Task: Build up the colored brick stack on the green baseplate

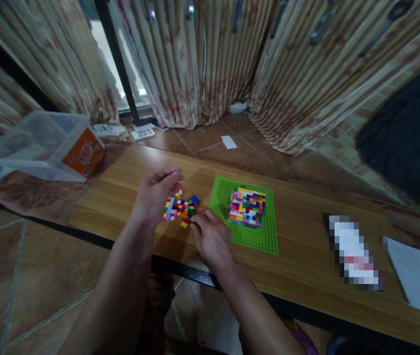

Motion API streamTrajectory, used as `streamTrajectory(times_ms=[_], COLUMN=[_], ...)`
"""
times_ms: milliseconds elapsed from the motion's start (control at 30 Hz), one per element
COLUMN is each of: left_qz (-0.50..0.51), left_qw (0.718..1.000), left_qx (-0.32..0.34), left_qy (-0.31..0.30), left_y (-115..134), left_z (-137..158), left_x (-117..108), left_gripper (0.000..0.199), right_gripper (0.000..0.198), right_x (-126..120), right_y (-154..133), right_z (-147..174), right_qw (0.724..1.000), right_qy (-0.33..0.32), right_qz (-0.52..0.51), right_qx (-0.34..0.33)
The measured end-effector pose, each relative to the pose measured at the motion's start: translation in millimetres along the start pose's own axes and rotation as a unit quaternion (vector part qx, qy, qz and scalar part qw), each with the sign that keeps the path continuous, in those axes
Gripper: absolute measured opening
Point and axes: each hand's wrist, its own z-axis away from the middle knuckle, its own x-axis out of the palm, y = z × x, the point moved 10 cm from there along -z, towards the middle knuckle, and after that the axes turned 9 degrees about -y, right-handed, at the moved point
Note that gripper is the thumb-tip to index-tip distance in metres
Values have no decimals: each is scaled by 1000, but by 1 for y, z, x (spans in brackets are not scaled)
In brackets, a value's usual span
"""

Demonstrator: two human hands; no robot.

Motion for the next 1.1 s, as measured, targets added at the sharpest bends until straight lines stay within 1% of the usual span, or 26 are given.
streamTrajectory(times_ms=[133, 267, 367, 467, 600, 767, 933, 1100], left_qz=[3, -1, -1, -2, -8, -10, -11, -18], left_qw=[1000, 1000, 1000, 1000, 1000, 1000, 1000, 1000], left_qx=[-9, -15, -15, -8, 0, -1, -11, -4], left_qy=[-1, 10, 13, 9, 5, 7, 12, 15], left_y=[-1, 0, 1, 2, 3, 3, 3, 5], left_z=[0, 0, 1, 1, 0, 0, 0, 0], left_x=[-2, -7, -9, -9, -9, -10, -13, -14], left_gripper=[14, 12, 11, 9, 8, 9, 8, 9], right_gripper=[15, 18, 19, 19, 17, 20, 26, 20], right_x=[-4, -8, -9, -6, -3, -10, -6, -3], right_y=[2, 7, 5, 2, 5, 11, 1, 3], right_z=[-1, -1, -3, -10, -17, -16, -23, -30], right_qw=[999, 997, 996, 996, 993, 987, 990, 990], right_qy=[14, 39, 55, 50, 39, 73, 59, 36], right_qz=[25, 43, 48, 60, 86, 96, 101, 113], right_qx=[18, 46, 44, 46, 73, 109, 73, 79])
